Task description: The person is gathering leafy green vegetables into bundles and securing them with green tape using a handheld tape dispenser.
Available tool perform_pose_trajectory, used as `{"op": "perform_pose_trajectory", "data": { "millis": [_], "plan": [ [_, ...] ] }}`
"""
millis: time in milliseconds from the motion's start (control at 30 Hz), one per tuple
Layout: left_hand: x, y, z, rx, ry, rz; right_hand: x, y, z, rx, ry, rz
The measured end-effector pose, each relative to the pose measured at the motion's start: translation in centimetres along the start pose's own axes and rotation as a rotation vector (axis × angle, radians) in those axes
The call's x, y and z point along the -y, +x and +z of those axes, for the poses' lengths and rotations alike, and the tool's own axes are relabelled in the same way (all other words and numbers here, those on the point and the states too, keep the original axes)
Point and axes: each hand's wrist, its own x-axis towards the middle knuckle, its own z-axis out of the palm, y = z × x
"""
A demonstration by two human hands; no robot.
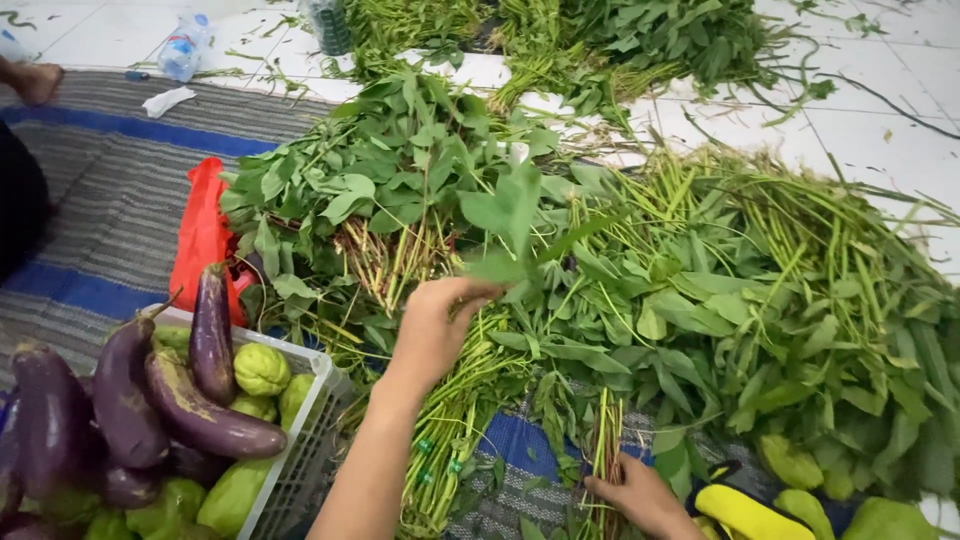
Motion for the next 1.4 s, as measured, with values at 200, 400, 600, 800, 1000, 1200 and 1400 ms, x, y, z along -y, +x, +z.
{"op": "perform_pose_trajectory", "data": {
  "millis": [200, 400, 600, 800, 1000, 1200, 1400],
  "plan": [
    [1.7, -2.5, 5.5, 0.051, 0.098, 0.168, -2.2, 1.3, 0.9, -0.099, 0.033, -0.116],
    [-0.3, -5.8, 9.3, 0.201, -0.070, 0.139, -4.2, 3.4, 1.6, -0.120, 0.014, -0.187],
    [-2.3, -9.8, 10.6, 0.578, -0.190, 0.043, -2.3, -0.1, 0.9, -0.082, 0.139, -0.189],
    [-9.1, -11.9, 9.6, 0.701, -0.654, -0.214, -4.2, 0.7, 1.3, -0.112, 0.183, -0.285],
    [-11.1, -15.9, 13.2, 0.274, -0.189, 0.038, -4.1, -1.6, 1.4, -0.098, 0.225, -0.309],
    [-8.0, -19.0, 15.4, 1.034, 0.104, -0.338, -6.7, 0.4, 2.7, -0.146, 0.054, -0.415],
    [-4.4, -20.6, 18.6, 0.649, 0.141, -0.382, -4.8, -3.9, 1.6, -0.096, 0.035, -0.309]
  ]
}}
